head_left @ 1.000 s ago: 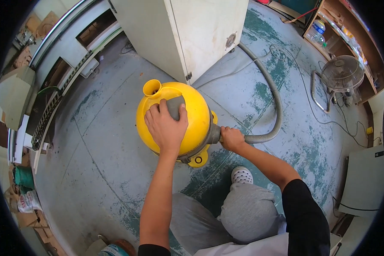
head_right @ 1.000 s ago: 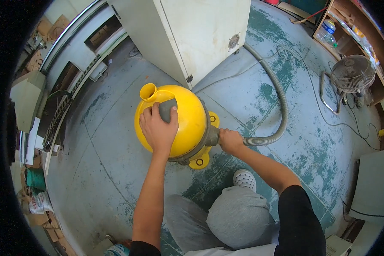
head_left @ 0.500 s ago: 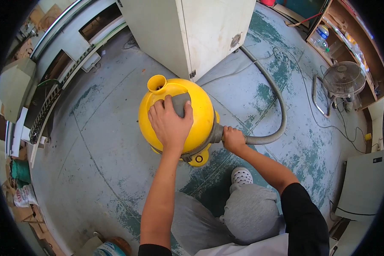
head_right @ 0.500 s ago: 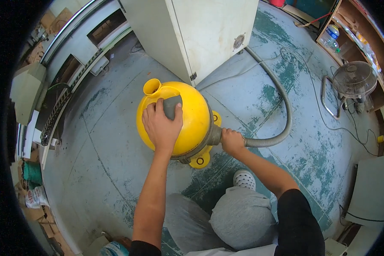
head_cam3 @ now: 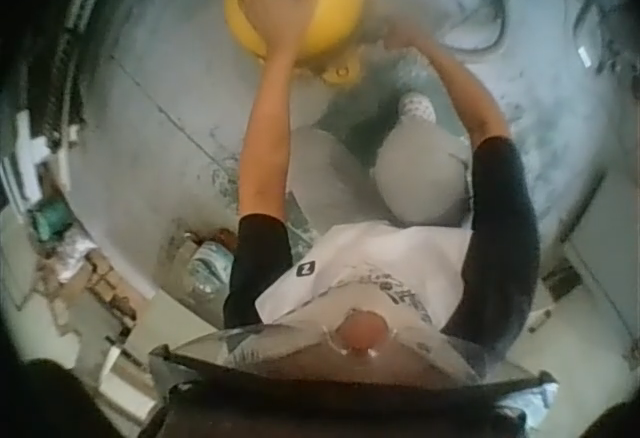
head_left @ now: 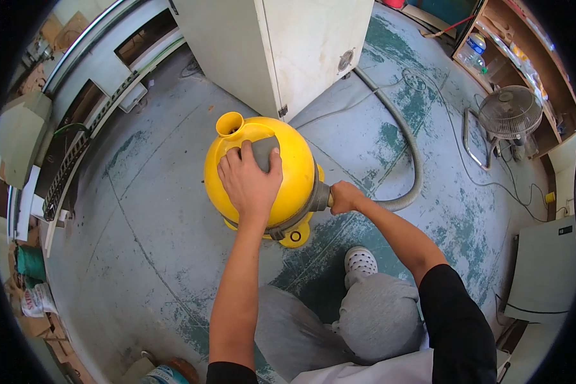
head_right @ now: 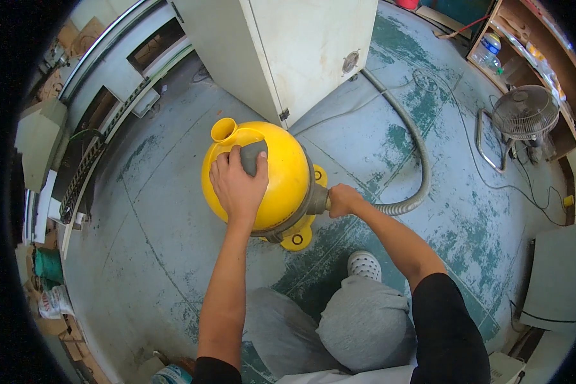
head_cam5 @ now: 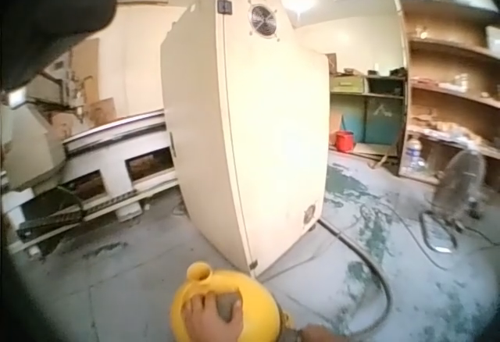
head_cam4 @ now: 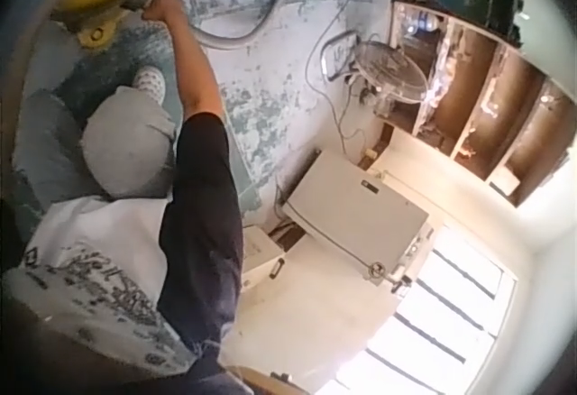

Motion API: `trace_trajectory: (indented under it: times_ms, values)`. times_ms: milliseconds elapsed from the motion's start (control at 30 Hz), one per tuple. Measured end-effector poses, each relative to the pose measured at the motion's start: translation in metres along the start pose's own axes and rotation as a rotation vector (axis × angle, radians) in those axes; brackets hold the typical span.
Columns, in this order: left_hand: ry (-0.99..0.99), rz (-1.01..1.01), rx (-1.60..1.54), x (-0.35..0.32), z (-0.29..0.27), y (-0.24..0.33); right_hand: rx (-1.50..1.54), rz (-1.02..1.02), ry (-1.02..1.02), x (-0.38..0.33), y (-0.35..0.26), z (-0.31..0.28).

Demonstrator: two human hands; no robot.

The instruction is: Collecting and stacking wooden shoe components from a CNC machine bed.

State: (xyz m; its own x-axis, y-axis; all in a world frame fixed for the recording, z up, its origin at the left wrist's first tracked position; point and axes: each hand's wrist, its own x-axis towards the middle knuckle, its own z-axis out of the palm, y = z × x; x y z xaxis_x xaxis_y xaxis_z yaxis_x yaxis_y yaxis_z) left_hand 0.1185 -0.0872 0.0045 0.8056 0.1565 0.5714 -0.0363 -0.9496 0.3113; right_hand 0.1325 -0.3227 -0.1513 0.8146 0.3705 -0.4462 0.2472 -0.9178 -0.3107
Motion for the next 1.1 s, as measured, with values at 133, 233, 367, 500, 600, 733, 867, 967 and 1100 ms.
trace_trajectory:
  times_ms: [133,233,367,500,600,733,867,967,1100]
  values:
    - [0.003,0.018,0.003,0.000,0.001,0.001,0.056,-0.044,-0.018,0.004,0.008,-0.003]
    - [-0.004,0.009,-0.012,-0.001,-0.002,0.002,0.060,-0.047,-0.048,-0.002,0.003,-0.006]
    - [0.018,0.020,-0.020,-0.003,-0.003,-0.005,-0.050,0.129,0.160,-0.013,-0.022,0.011]
    - [-0.009,0.017,-0.052,0.001,-0.006,-0.006,0.036,0.073,0.034,-0.029,-0.010,-0.001]
    - [0.003,0.006,-0.052,0.003,-0.002,0.001,0.041,0.122,-0.027,-0.033,-0.005,-0.005]
    - [0.066,0.025,-0.040,-0.002,0.001,-0.009,-0.057,-0.154,0.160,-0.065,0.014,-0.005]
    - [0.059,0.051,-0.080,0.000,0.002,-0.002,-0.032,-0.003,0.305,-0.122,0.073,-0.022]
    - [-0.020,0.010,-0.110,-0.001,0.001,-0.009,-0.069,0.147,-0.024,-0.177,0.114,-0.041]
    - [-0.070,0.043,-0.204,0.006,-0.012,-0.005,0.028,0.374,-0.169,-0.286,0.143,-0.048]
